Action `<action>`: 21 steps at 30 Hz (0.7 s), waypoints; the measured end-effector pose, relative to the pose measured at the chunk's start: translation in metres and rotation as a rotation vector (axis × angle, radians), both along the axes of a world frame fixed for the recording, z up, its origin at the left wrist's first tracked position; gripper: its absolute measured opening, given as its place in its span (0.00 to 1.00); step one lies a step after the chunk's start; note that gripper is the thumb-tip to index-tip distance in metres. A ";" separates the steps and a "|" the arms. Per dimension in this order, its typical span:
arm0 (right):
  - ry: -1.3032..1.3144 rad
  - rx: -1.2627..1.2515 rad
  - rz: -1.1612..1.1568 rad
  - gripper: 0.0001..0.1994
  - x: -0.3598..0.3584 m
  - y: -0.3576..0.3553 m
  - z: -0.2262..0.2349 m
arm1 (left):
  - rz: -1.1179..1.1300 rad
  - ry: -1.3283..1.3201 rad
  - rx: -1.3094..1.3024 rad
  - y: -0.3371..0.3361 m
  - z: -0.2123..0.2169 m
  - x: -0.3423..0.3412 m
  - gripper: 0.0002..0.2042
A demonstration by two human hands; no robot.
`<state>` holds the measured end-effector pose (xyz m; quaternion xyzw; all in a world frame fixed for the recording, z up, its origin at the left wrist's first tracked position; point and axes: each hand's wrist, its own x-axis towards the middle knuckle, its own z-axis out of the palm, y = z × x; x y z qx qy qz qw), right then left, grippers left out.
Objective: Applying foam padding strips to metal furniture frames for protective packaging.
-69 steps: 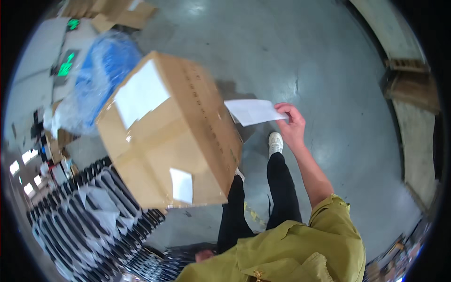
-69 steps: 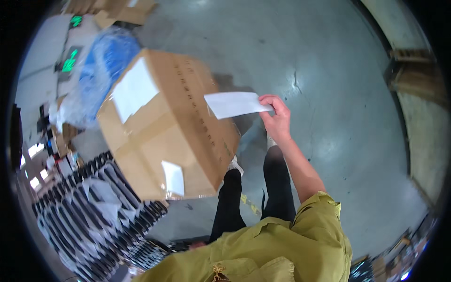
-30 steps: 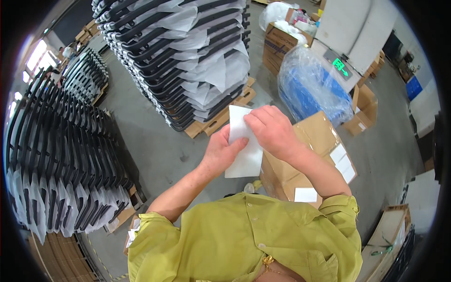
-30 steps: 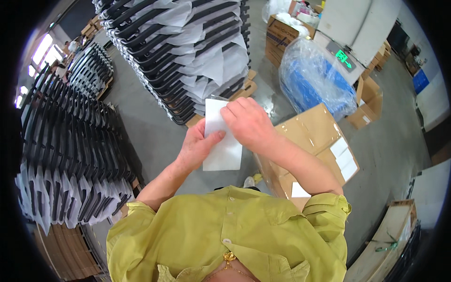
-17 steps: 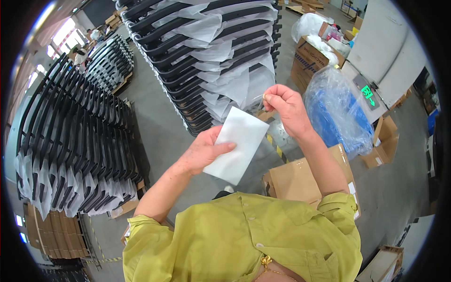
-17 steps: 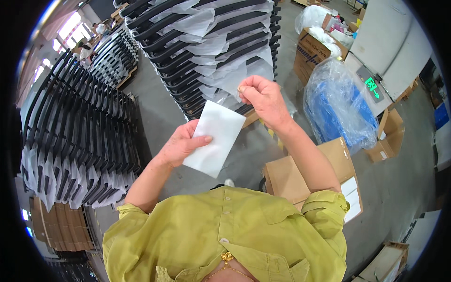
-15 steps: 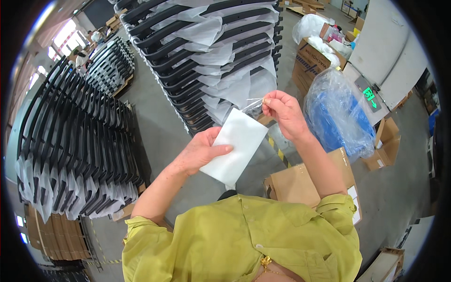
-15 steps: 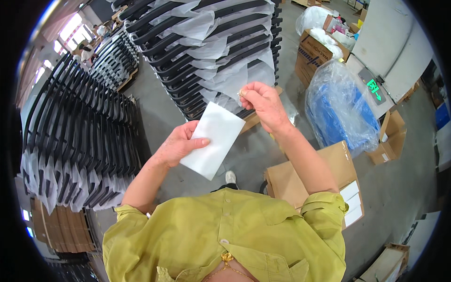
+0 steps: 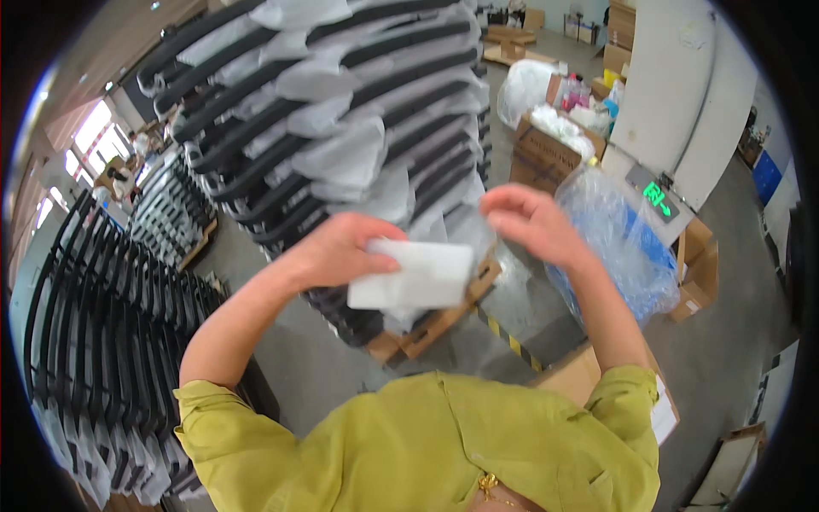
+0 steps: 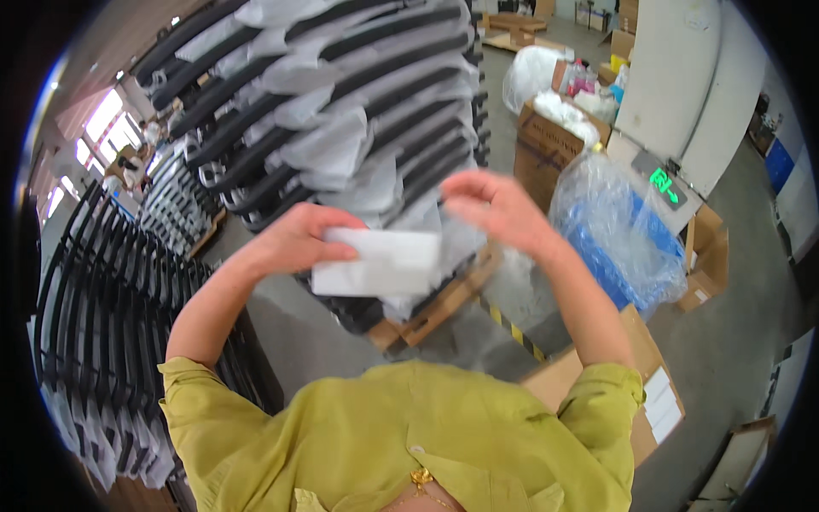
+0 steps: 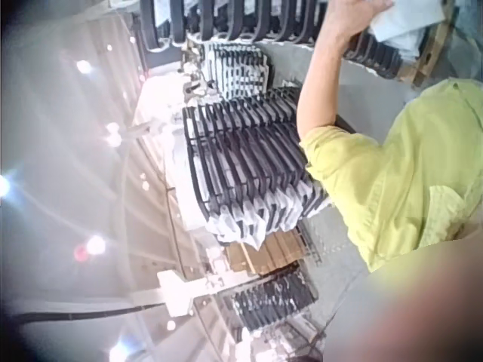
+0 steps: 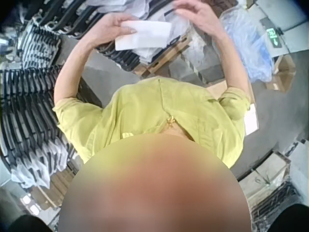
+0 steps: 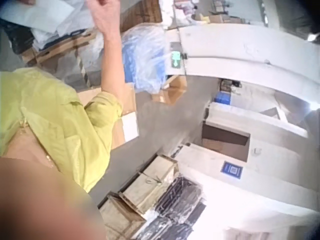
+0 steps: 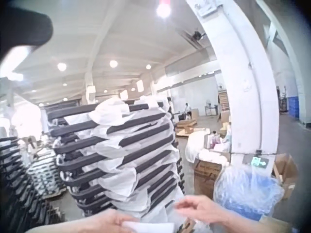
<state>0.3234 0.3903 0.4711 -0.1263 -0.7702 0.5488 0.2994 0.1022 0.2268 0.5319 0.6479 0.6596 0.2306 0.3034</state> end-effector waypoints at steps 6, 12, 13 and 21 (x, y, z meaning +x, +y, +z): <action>-0.218 0.045 0.275 0.13 -0.043 0.030 0.009 | -0.164 0.042 0.103 0.067 0.027 -0.018 0.15; 0.022 -0.337 0.241 0.10 -0.076 0.103 0.010 | -0.004 0.345 0.551 0.118 0.067 -0.043 0.14; 0.086 -0.388 0.233 0.10 -0.086 0.121 0.018 | 0.007 0.375 0.759 0.131 0.078 -0.055 0.13; 0.157 -0.559 0.317 0.12 -0.171 0.235 0.062 | 0.328 0.941 0.908 0.257 0.150 -0.129 0.11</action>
